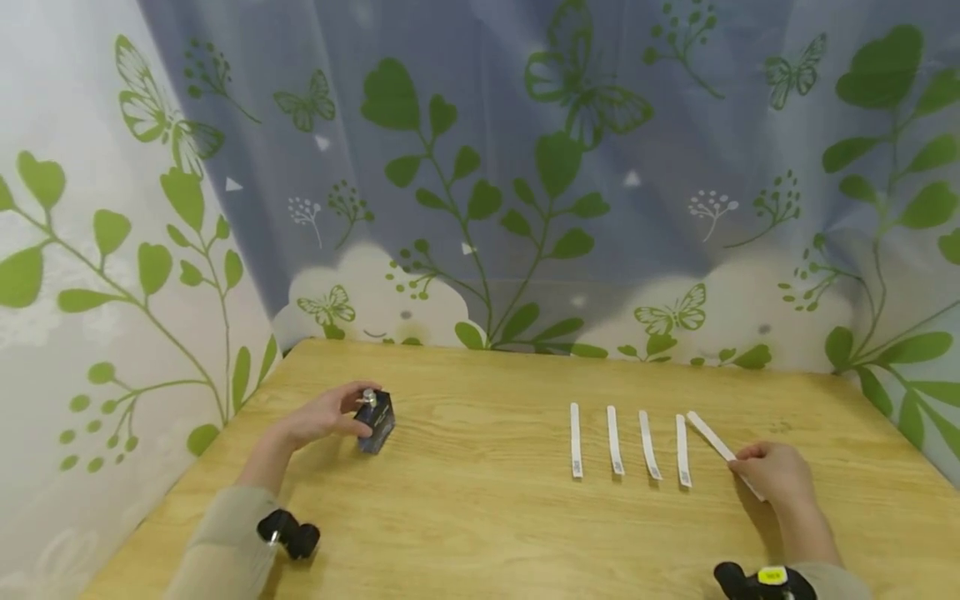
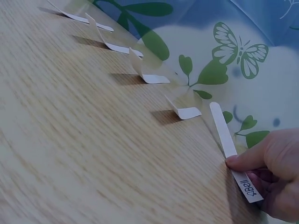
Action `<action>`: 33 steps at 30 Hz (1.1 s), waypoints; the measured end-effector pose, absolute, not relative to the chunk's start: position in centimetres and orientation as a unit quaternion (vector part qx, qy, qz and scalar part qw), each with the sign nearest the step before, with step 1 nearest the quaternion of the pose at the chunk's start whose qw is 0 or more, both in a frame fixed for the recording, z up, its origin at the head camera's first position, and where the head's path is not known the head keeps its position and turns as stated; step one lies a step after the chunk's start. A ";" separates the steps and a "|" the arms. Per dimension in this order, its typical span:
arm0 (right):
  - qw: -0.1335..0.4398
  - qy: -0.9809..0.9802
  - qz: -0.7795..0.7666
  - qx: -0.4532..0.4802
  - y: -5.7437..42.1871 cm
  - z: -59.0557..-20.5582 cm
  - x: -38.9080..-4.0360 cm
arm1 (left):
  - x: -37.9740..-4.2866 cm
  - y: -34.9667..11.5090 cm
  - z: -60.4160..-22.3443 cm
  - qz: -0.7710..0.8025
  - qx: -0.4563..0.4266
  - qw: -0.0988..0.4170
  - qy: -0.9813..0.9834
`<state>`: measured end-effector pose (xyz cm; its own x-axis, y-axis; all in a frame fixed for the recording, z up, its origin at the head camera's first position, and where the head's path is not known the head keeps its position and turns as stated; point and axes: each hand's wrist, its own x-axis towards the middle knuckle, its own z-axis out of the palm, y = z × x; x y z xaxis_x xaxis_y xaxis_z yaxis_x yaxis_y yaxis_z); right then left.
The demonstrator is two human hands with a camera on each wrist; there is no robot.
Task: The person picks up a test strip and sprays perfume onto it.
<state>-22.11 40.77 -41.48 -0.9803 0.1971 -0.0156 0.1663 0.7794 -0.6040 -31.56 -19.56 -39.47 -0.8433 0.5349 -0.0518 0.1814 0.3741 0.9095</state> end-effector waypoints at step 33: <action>0.036 -0.877 0.457 -0.145 41.5 -41.4 -21.9 | -31.4 -18.9 -39.2 0.510 0.167 0.093 0.839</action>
<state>-21.86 41.47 -41.37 -0.9552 0.2875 -0.0708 0.2225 0.5391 -0.8123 -31.45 -18.86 -39.18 -0.9270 0.3749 0.0142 0.1854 0.4248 0.8861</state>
